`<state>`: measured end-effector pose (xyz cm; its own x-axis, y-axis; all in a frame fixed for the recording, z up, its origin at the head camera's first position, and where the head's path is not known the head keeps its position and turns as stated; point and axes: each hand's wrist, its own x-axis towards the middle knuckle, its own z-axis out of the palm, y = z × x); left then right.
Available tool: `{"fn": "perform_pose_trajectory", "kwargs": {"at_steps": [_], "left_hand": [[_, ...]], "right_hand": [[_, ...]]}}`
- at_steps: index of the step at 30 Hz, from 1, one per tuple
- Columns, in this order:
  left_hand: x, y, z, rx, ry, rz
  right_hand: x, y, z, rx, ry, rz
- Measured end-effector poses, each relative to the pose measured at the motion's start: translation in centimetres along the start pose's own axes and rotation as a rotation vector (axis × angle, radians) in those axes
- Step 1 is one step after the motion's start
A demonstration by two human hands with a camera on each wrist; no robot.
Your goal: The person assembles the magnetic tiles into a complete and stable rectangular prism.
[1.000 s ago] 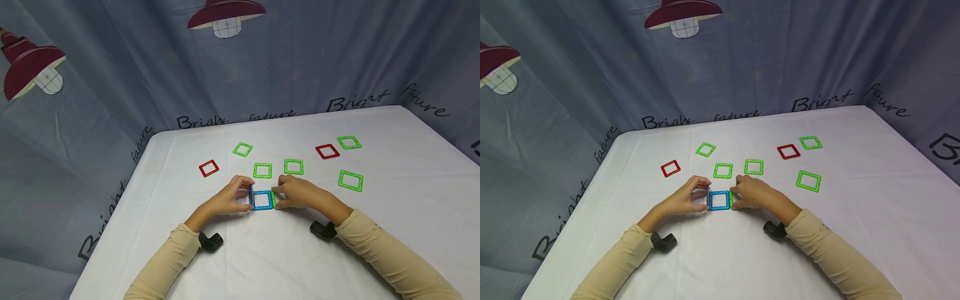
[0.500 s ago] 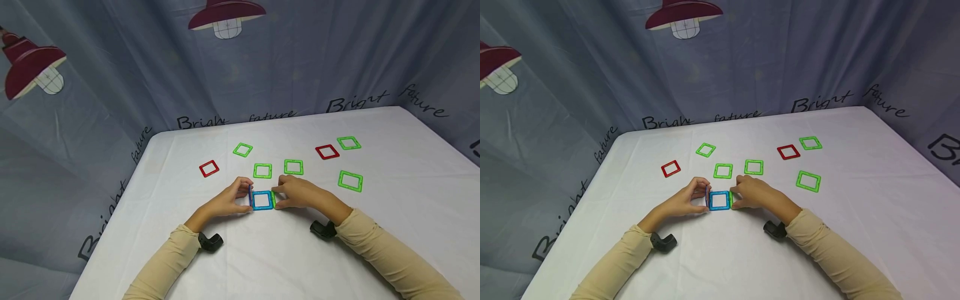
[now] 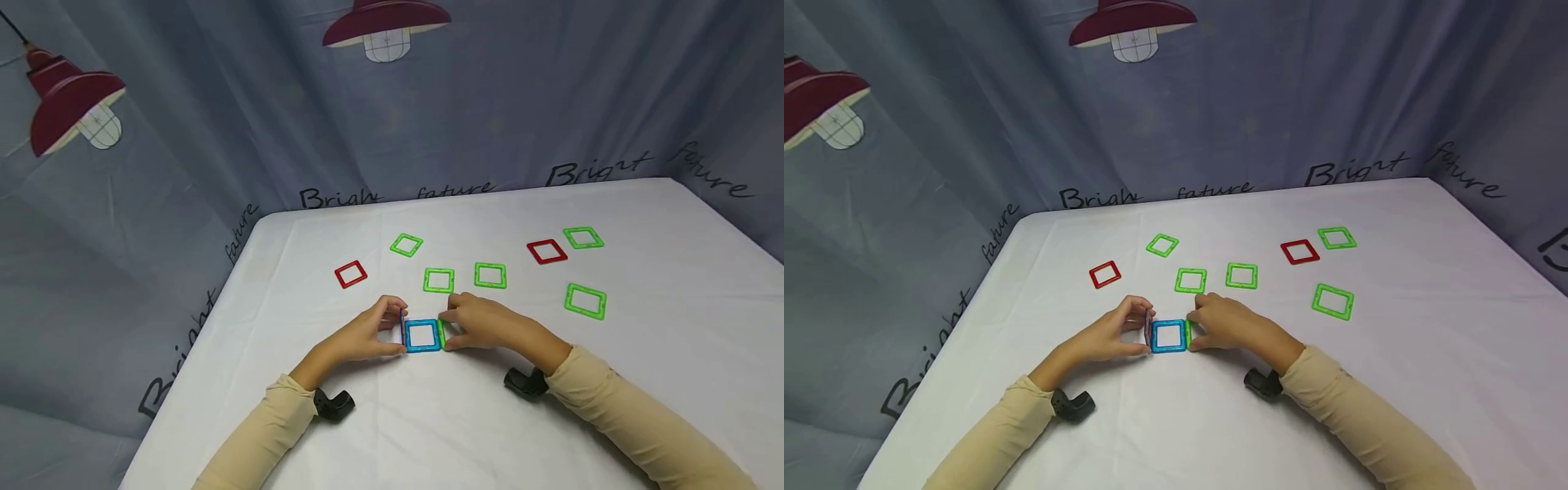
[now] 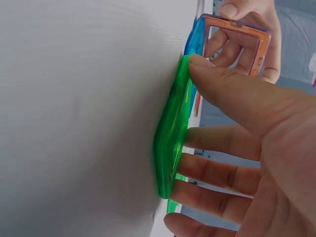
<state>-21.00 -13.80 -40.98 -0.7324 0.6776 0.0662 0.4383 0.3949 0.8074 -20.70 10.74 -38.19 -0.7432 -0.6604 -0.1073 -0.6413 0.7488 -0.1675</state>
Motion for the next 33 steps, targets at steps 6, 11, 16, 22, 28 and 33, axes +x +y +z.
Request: {"fn": "perform_pose_trajectory", "kwargs": {"at_steps": [6, 11, 16, 22, 28, 33], "left_hand": [[-0.7, -0.2, -0.6, 0.006, 0.007, -0.007], [-0.9, -0.2, -0.8, 0.005, 0.009, -0.006], [-0.6, -0.2, -0.7, 0.008, -0.009, 0.015], [-0.5, -0.2, -0.8, 0.021, -0.018, 0.032], [-0.5, -0.2, -0.7, 0.034, -0.013, 0.026], [-0.6, -0.1, -0.5, 0.039, -0.020, 0.020]], "right_hand": [[1.4, -0.2, -0.9, 0.033, -0.053, -0.018], [3.6, 0.5, -2.2, 0.108, -0.103, -0.022], [6.9, 0.8, -3.3, 0.081, -0.095, -0.039], [11.6, 0.0, -3.8, 0.071, -0.091, -0.022], [15.6, -1.2, -3.3, 0.022, -0.040, -0.065], [18.0, -1.9, -2.7, -0.038, -0.024, -0.071]]}}
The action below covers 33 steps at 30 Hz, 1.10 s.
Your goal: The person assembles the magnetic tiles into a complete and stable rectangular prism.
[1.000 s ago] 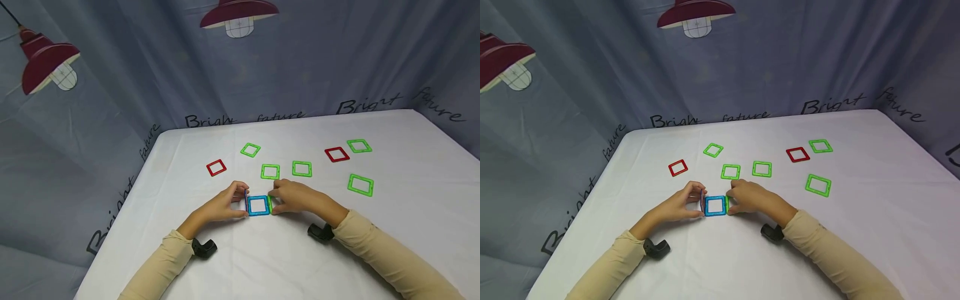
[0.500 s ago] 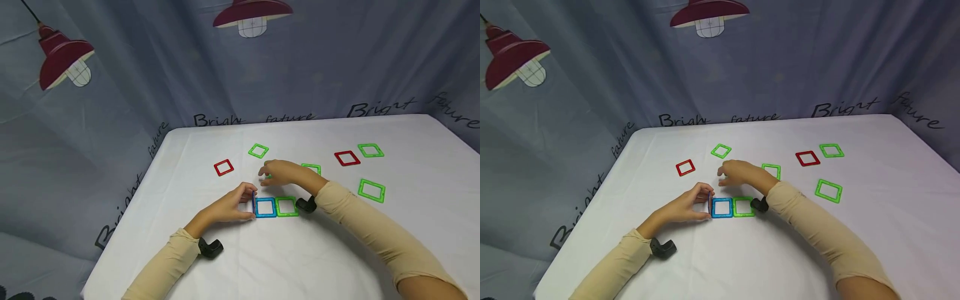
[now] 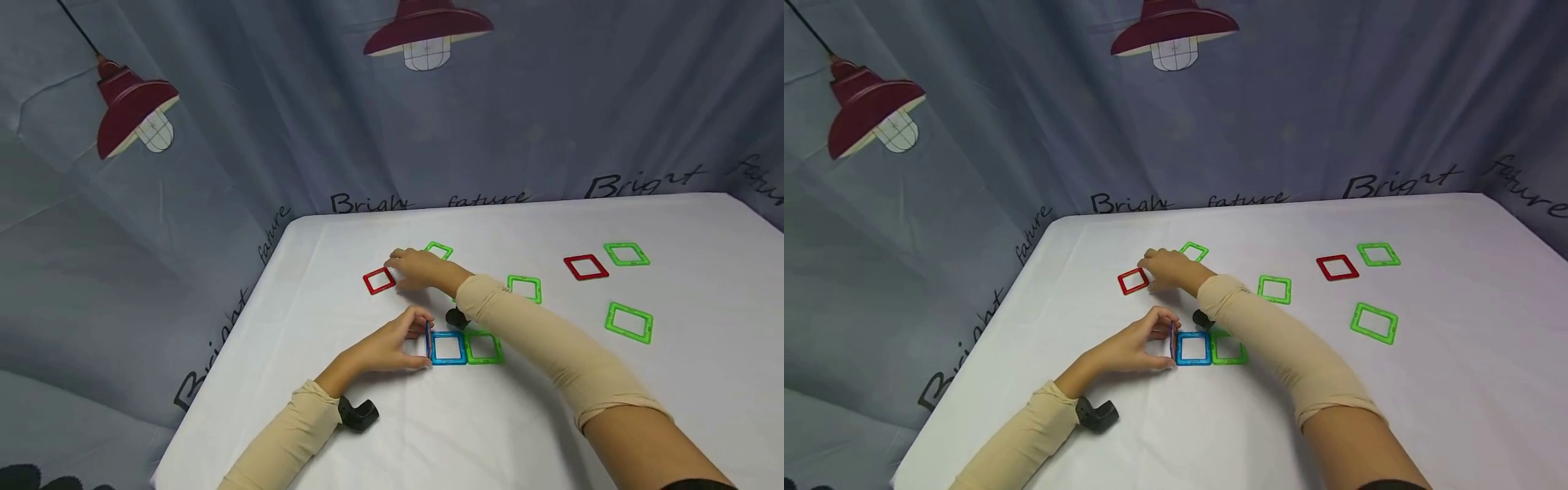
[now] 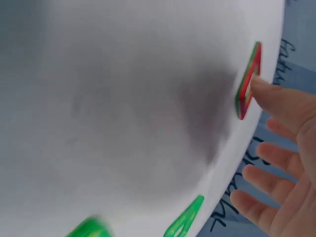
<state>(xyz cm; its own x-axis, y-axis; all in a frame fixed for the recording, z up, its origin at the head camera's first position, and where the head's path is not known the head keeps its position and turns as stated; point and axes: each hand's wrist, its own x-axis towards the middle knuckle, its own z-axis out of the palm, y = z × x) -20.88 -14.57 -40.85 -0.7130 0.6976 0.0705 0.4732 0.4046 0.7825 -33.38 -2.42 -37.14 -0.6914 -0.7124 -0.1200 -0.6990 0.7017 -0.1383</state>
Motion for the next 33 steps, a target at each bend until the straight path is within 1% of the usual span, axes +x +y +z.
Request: {"fn": "perform_pose_trajectory", "kwargs": {"at_steps": [4, 6, 7, 10, 11, 13, 15, 17, 21, 28, 33], "left_hand": [[0.1, -0.1, 0.2, 0.001, -0.007, 0.013], [-0.1, 1.1, 0.0, 0.005, -0.012, 0.020], [-0.1, 1.2, 0.1, 0.021, -0.011, 0.029], [0.0, 1.4, 0.0, 0.044, -0.010, 0.017], [0.0, 1.3, 0.0, 0.045, -0.007, 0.017], [0.2, 0.1, 0.3, 0.043, 0.001, 0.017], [0.2, -0.1, 0.2, 0.022, 0.001, 0.013], [0.1, -0.3, 0.2, 0.016, 0.004, 0.011], [0.0, -0.2, 0.2, 0.023, 0.007, 0.002], [0.0, -0.2, 0.3, 0.026, 0.013, 0.012], [0.1, -0.3, 0.3, 0.019, 0.023, 0.013]], "right_hand": [[1.5, 0.0, 0.4, -0.012, -0.050, -0.010], [1.8, 0.1, 0.6, -0.009, -0.081, -0.012], [2.0, 0.2, 0.7, -0.012, -0.088, -0.016], [2.3, 0.3, 0.8, -0.034, -0.098, -0.009], [2.3, 0.3, 0.8, -0.037, -0.096, -0.007], [2.3, 0.2, 0.8, -0.053, -0.091, -0.006], [2.2, 0.0, 0.8, -0.077, -0.097, -0.006], [2.0, -0.2, 0.9, -0.099, -0.107, -0.013], [1.0, -0.2, 0.8, -0.136, -0.130, -0.005], [-1.3, 0.4, 0.5, -0.138, -0.187, 0.039], [-2.9, 0.7, 0.3, -0.113, -0.222, 0.070]]}}
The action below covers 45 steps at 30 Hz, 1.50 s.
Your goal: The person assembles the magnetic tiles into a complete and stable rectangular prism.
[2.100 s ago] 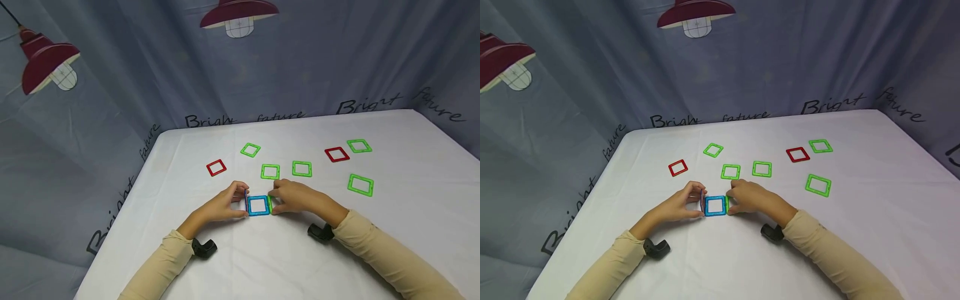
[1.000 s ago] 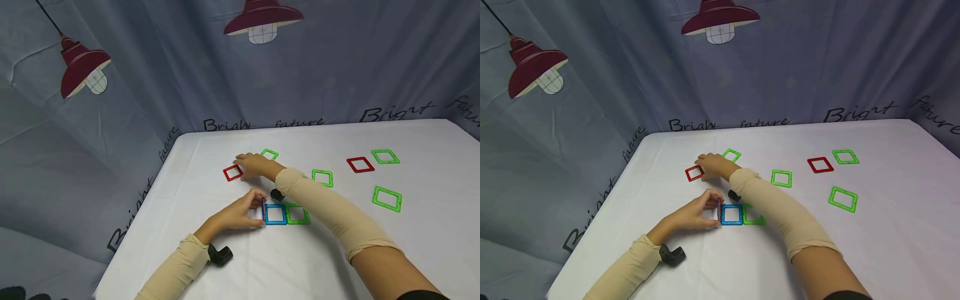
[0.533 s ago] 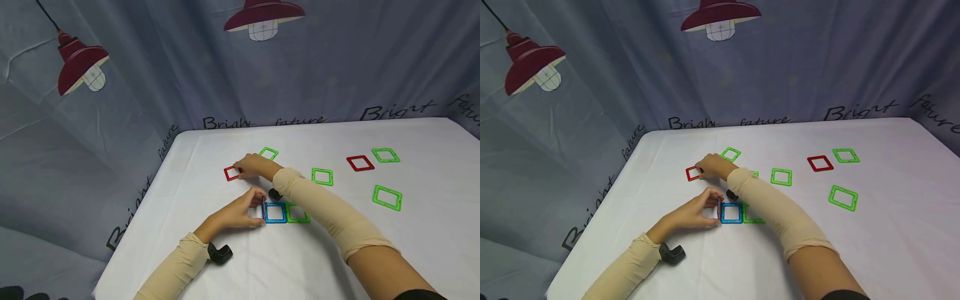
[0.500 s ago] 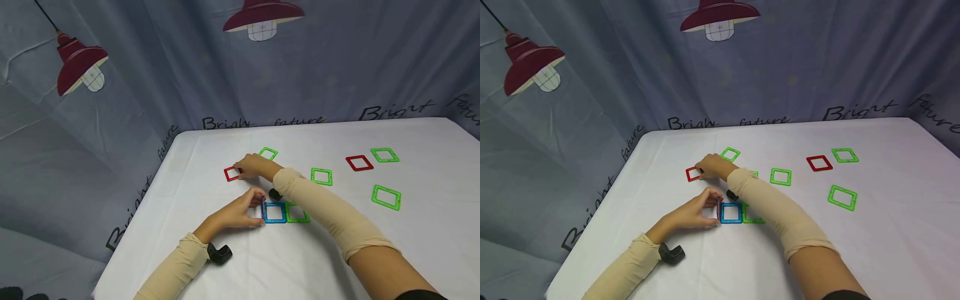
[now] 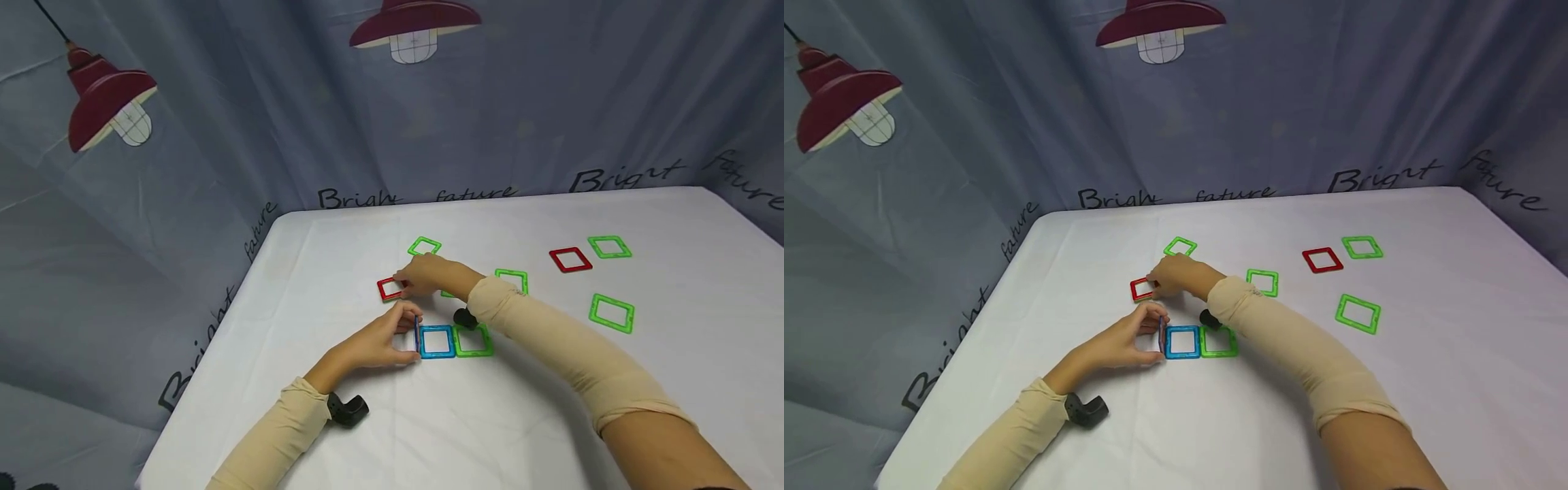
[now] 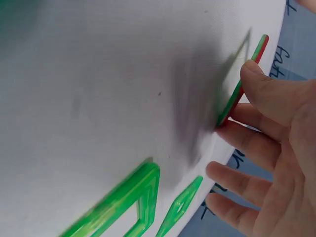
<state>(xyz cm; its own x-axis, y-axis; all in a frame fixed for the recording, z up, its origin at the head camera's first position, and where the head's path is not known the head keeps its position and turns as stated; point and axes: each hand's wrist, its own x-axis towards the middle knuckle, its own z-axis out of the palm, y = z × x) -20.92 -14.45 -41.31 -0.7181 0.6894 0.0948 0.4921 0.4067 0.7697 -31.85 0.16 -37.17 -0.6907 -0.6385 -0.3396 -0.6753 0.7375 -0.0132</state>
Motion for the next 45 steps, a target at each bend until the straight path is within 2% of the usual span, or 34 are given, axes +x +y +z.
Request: {"fn": "perform_pose_trajectory", "kwargs": {"at_steps": [4, 7, 13, 16, 20, 24, 27, 30, 36, 43, 45], "left_hand": [[-0.1, -0.1, 0.0, -0.016, 0.002, 0.019], [-0.1, -0.1, 0.0, -0.016, 0.001, 0.027], [-0.1, -0.1, -0.1, -0.015, 0.003, 0.027], [0.0, -0.1, 0.0, -0.017, 0.003, 0.032], [-0.1, -0.2, 0.2, -0.010, 0.012, 0.028], [0.0, -0.2, 0.4, 0.007, 0.029, 0.027], [0.0, -0.2, 0.4, 0.011, 0.048, 0.024], [-0.1, -0.2, 0.3, 0.010, 0.057, 0.008], [-0.2, -0.2, 0.1, 0.027, 0.061, 0.007], [-0.7, 3.6, -0.6, -0.030, 0.033, 0.013], [-0.7, 3.6, -0.7, -0.028, 0.034, 0.026]], "right_hand": [[-1.3, 0.4, 0.2, 0.051, -0.033, 0.003], [-2.6, 0.6, 0.3, 0.106, -0.043, -0.034], [-5.2, 0.8, 0.7, 0.210, 0.004, -0.066], [-6.3, 0.8, 1.0, 0.223, 0.057, -0.046], [-7.6, 0.7, 1.5, 0.214, 0.189, -0.022], [-8.8, 0.5, 2.0, 0.167, 0.306, 0.011], [-9.4, 0.4, 2.3, 0.118, 0.345, 0.018], [-9.9, 0.4, 2.2, 0.113, 0.357, 0.012], [-10.7, 0.3, 2.0, 0.171, 0.327, 0.021], [-10.8, -0.4, 2.4, 0.199, 0.292, 0.009], [-10.8, -0.7, 2.4, 0.189, 0.285, 0.012]]}}
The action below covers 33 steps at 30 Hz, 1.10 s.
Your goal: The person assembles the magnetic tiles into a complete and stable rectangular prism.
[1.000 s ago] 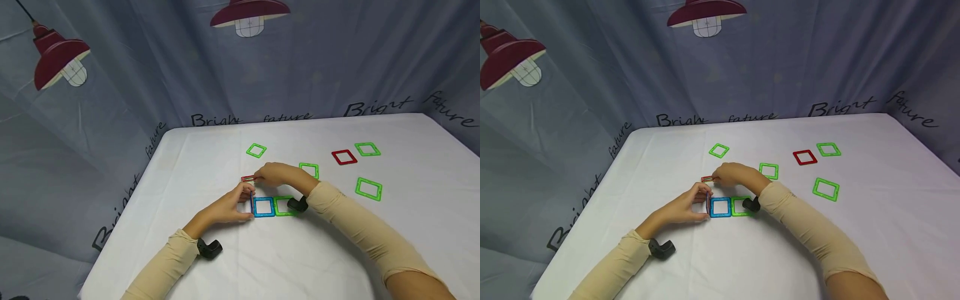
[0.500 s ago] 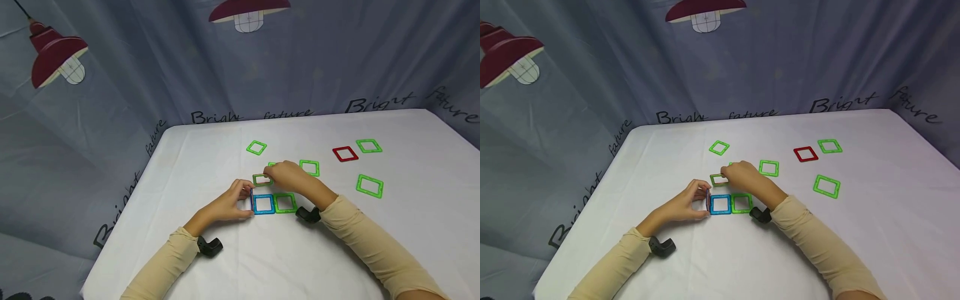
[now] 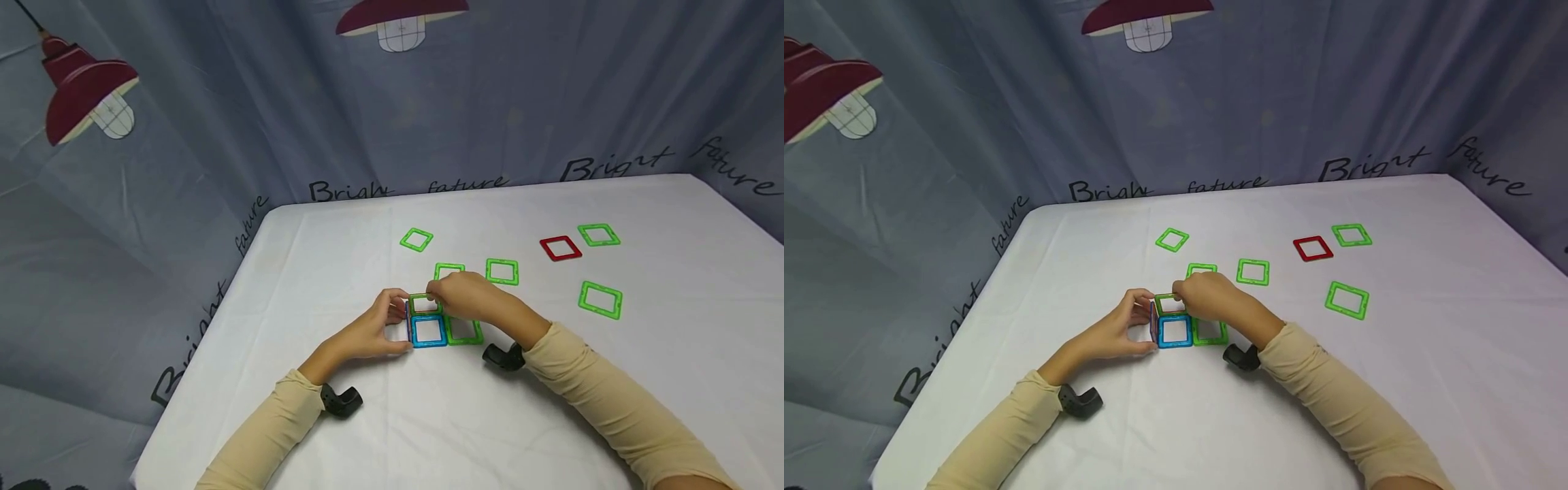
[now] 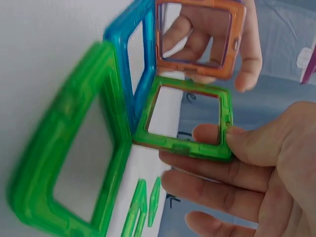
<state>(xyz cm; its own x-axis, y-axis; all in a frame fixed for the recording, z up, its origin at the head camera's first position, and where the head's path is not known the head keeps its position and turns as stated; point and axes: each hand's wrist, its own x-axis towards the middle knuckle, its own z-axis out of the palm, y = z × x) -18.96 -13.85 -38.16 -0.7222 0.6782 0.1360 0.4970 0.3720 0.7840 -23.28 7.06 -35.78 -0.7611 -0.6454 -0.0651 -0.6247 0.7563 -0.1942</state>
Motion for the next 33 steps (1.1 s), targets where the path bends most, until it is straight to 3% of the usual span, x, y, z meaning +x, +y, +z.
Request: {"fn": "perform_pose_trajectory", "kwargs": {"at_steps": [13, 20, 26, 33], "left_hand": [[0.1, 0.1, -0.1, -0.002, -0.004, -0.012], [0.4, -3.5, 0.8, -0.011, 0.021, 0.001], [0.4, -3.9, 0.7, -0.001, 0.023, -0.004], [0.4, -3.7, 0.6, 0.044, -0.021, -0.029]], "right_hand": [[-0.1, -0.1, 0.0, 0.040, 0.008, -0.035], [-0.3, 0.1, 0.1, 0.067, 0.010, -0.074], [-0.2, 0.2, 0.1, 0.092, -0.012, -0.075], [-0.3, 1.4, -0.3, 0.181, -0.063, -0.113]]}}
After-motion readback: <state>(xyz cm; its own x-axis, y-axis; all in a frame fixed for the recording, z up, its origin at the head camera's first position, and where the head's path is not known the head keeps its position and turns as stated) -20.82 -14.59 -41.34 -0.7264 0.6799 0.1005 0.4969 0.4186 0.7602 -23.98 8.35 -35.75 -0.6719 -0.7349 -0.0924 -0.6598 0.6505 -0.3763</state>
